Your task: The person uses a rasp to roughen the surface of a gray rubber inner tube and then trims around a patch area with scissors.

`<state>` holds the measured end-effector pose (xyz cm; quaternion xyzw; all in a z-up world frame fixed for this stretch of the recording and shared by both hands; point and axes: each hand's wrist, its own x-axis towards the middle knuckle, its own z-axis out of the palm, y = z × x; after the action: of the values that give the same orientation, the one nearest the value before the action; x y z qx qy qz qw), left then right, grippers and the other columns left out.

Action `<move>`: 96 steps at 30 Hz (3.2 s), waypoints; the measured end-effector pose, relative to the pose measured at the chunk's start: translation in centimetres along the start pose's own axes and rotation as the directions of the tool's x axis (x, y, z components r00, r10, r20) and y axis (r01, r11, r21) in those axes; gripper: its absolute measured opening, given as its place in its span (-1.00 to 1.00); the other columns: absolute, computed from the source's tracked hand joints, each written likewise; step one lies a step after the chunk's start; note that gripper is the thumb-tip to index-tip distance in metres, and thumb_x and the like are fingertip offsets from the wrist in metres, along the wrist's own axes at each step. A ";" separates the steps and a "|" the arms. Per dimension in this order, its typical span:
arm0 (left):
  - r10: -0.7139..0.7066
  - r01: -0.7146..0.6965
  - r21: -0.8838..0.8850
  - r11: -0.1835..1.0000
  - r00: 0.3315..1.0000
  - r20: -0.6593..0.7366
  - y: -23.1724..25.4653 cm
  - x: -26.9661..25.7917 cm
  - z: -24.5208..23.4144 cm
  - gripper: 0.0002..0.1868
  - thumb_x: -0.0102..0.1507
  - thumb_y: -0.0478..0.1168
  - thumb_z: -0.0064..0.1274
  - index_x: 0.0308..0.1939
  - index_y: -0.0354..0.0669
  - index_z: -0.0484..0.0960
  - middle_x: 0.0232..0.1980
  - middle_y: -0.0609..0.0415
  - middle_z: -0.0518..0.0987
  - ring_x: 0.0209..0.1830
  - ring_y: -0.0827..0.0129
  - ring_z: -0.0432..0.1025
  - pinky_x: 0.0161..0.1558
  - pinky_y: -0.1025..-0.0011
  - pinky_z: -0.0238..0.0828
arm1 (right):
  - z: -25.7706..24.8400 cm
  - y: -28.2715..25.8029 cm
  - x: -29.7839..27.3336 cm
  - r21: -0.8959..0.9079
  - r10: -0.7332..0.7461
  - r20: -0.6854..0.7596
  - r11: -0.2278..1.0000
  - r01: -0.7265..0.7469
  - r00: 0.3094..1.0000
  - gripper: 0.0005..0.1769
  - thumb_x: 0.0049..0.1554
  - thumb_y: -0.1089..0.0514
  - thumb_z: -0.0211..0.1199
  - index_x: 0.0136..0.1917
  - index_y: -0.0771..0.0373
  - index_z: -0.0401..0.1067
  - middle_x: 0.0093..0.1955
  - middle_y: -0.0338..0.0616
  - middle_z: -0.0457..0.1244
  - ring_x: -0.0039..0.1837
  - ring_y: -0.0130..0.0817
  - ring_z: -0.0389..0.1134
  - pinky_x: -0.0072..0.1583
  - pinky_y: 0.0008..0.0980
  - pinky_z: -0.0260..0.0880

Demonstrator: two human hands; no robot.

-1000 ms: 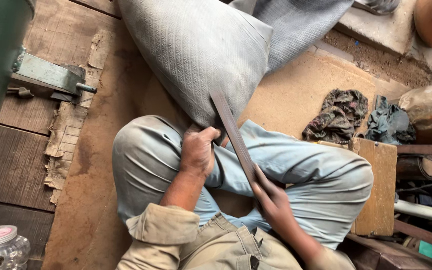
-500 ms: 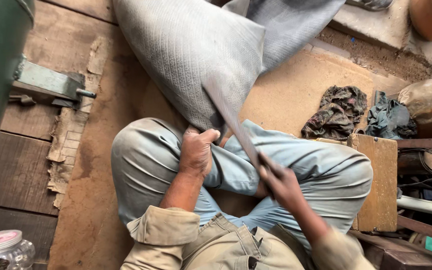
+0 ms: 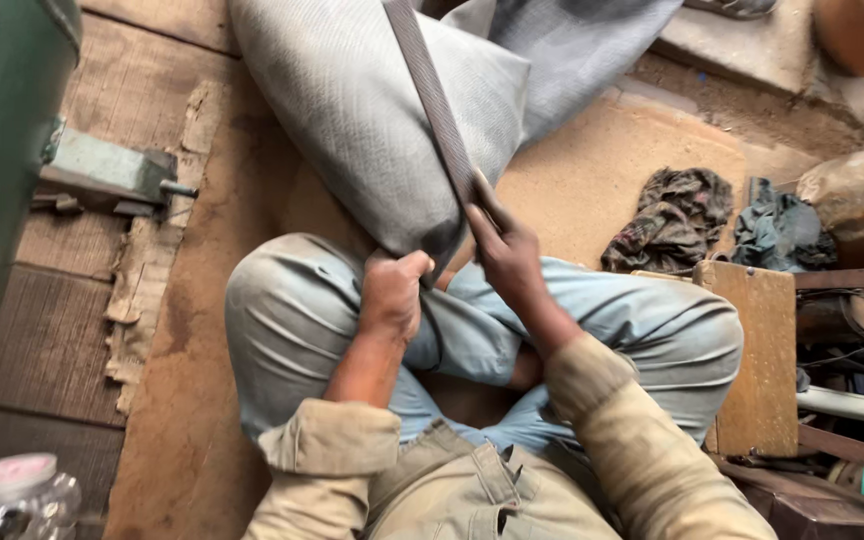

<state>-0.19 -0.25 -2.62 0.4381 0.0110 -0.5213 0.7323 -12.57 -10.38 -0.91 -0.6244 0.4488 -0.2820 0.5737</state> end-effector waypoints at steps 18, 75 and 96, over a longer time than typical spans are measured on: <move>0.023 -0.023 -0.013 1.000 0.999 0.042 0.3 0.0 0.3 -0.76 0.08 -0.51 -0.06 -0.24 -0.44 0.67 -0.22 0.08 0.64 -0.26 0.40 0.50 -0.10 0.44 0.45 | 1.5 -0.8 -1.2 -0.080 0.098 0.061 0.992 -0.093 0.993 -0.43 0.29 0.04 0.15 0.54 0.13 0.28 -0.39 -0.38 0.13 -0.39 -0.64 0.09 -0.33 -0.52 0.15; -0.143 0.142 0.022 0.990 0.986 0.089 0.1 0.3 -0.3 -0.82 0.01 -0.52 -0.10 -0.43 -0.47 0.63 -0.34 0.05 0.62 -0.43 0.39 0.49 -0.28 0.36 0.48 | -2.5 1.8 -10.3 -0.189 0.246 0.067 0.955 -0.230 0.967 -0.42 0.29 0.07 0.10 0.55 0.13 0.24 -0.44 -0.40 0.11 -0.42 -0.62 0.08 -0.35 -0.53 0.14; -0.024 0.038 -0.113 0.993 0.992 0.121 0.1 -0.1 -0.4 -0.66 0.07 -0.49 0.00 -0.06 -0.38 0.62 -0.05 0.08 0.61 -0.05 0.38 0.47 0.14 0.40 0.35 | -10.5 2.1 -17.8 0.027 0.384 0.134 0.920 -0.391 0.913 -0.30 0.20 0.14 0.23 0.58 0.13 0.19 -0.39 -0.37 0.09 -0.37 -0.62 0.06 -0.33 -0.53 0.10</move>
<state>-0.02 0.15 -2.80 0.3632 0.0040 -0.5563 0.7474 -29.97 0.64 1.92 -0.5240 0.5189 -0.1345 0.6619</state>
